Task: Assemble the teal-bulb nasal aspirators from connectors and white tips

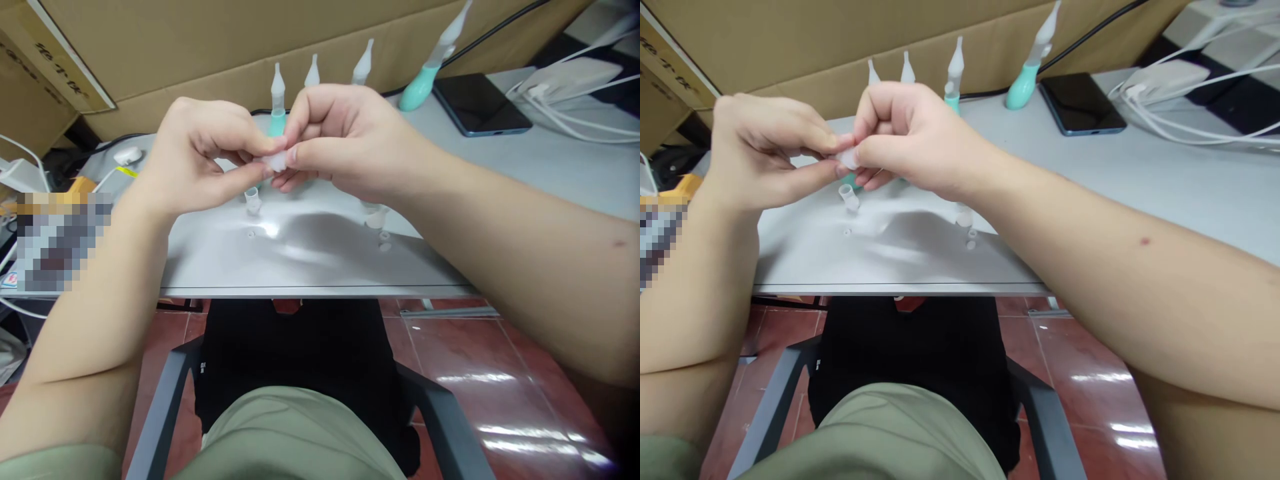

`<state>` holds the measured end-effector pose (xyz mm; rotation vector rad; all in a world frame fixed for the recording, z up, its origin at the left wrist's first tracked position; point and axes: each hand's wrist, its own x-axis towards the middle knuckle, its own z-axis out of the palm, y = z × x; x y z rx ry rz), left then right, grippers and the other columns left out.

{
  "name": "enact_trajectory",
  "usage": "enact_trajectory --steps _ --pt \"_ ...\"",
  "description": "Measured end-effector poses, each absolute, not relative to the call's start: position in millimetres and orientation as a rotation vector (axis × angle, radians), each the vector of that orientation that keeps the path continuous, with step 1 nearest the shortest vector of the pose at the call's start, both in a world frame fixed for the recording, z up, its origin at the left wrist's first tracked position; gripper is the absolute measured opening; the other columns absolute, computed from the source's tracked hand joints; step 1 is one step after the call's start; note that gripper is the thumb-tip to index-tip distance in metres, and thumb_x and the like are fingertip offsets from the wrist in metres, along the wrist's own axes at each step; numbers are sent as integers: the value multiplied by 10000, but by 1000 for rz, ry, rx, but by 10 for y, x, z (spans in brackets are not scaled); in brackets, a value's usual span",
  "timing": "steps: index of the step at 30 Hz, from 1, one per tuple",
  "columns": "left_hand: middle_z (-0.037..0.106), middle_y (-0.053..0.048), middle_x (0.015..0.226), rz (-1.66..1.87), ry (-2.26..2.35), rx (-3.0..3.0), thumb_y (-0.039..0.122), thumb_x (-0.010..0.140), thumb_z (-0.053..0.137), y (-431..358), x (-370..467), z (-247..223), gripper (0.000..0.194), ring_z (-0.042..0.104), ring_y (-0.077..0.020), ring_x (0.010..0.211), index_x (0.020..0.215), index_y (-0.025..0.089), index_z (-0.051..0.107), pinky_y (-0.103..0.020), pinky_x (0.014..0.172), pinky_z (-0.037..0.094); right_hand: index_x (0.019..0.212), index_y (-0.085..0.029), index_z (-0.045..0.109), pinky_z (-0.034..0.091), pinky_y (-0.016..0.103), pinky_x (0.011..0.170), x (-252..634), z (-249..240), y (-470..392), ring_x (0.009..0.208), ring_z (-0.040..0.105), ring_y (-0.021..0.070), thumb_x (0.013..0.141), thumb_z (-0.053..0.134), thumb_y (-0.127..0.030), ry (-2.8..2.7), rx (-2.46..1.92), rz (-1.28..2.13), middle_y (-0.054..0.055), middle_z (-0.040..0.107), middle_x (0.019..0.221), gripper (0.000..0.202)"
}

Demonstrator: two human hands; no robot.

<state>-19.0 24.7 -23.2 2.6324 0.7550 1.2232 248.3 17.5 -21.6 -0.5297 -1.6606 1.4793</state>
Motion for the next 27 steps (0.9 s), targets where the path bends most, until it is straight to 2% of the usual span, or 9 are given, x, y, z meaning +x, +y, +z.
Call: enact_trajectory --steps 3,6,8,10,13,16,21,27 --pt "816 -43 811 1082 796 2614 660 925 1040 139 -181 -96 394 690 -179 687 886 300 885 -374 707 662 916 -253 716 695 293 801 2496 -203 168 840 817 170 892 1244 -423 -1779 -543 1486 -5 838 901 554" --pt "822 -30 799 1019 832 2555 506 869 1065 40 -179 20 268 672 -164 644 875 305 888 -364 688 674 947 -256 719 665 300 800 2514 -202 179 861 806 173 929 1182 -242 -1892 -532 1439 -9 855 953 463" --pt "843 -36 809 1012 832 2506 434 868 1031 -23 -187 84 157 674 -182 636 907 322 927 -387 661 667 1009 -257 781 645 304 799 2516 -191 164 876 796 179 954 1080 -98 -1953 -549 1402 -11 855 978 343" --pt "857 -35 807 999 843 2471 385 894 960 -80 -199 146 46 666 -201 642 926 352 964 -410 637 636 1053 -245 866 596 305 760 2504 -175 127 840 747 175 971 951 11 -2033 -629 1339 -9 823 920 282" --pt "894 -31 845 982 944 2444 338 887 866 -145 -216 238 132 699 -227 715 938 358 987 -425 672 619 1022 -205 904 560 300 730 2464 -170 59 806 724 170 945 790 117 -2144 -750 1278 6 800 845 350" --pt "910 -43 901 868 1099 2432 324 820 818 -164 -226 316 228 738 -248 789 970 338 989 -431 718 615 1013 -196 846 609 283 774 2431 -207 16 835 783 163 912 727 137 -2246 -691 1275 13 846 914 369" --pt "948 -54 1179 403 1200 2482 321 799 793 -105 -233 361 472 789 -247 863 1215 302 1015 -441 765 628 1017 -206 829 633 297 924 2411 -322 -22 960 797 164 956 743 41 -2463 -350 955 -4 863 1009 268" --pt "951 -58 1374 247 1243 2477 382 916 825 -100 -180 352 431 834 -251 949 1304 325 1005 -445 866 678 1016 -216 845 624 370 998 2342 -449 -49 1011 808 225 1036 796 -52 -2631 -341 703 17 901 1053 172"
